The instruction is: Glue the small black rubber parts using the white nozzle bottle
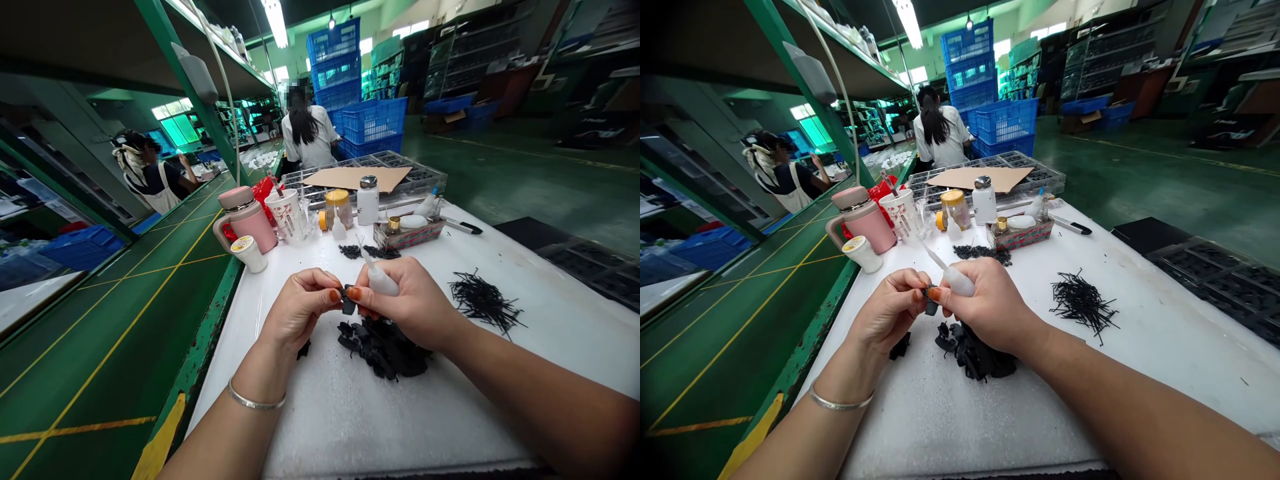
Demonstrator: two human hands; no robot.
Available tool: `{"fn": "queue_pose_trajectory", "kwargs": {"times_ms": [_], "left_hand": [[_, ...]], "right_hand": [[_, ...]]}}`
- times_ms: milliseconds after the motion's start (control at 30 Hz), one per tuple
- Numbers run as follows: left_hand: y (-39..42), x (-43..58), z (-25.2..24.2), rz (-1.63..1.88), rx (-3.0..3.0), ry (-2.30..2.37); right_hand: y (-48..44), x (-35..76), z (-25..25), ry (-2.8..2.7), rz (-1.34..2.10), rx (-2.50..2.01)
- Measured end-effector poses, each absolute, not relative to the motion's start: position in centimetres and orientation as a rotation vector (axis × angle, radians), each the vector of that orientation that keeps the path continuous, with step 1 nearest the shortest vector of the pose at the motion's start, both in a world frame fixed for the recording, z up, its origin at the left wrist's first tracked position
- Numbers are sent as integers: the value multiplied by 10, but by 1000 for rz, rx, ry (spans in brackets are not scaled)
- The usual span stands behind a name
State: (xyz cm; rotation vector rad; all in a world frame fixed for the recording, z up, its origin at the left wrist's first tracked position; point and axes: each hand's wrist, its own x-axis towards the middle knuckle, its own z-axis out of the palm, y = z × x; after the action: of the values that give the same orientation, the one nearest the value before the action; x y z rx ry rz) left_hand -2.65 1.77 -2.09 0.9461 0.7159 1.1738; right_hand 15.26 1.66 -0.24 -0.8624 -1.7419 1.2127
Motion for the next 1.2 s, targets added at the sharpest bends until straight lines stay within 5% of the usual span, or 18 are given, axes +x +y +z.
{"fn": "queue_pose_trajectory", "kwargs": {"times_ms": [400,1200], "left_hand": [[20,-36,-24,819,1002,539],[23,-44,-16,852,1115,694]], "right_hand": [[18,154,3,-1690,1747,-629],[24,153,1,-1684,1627,-815]]}}
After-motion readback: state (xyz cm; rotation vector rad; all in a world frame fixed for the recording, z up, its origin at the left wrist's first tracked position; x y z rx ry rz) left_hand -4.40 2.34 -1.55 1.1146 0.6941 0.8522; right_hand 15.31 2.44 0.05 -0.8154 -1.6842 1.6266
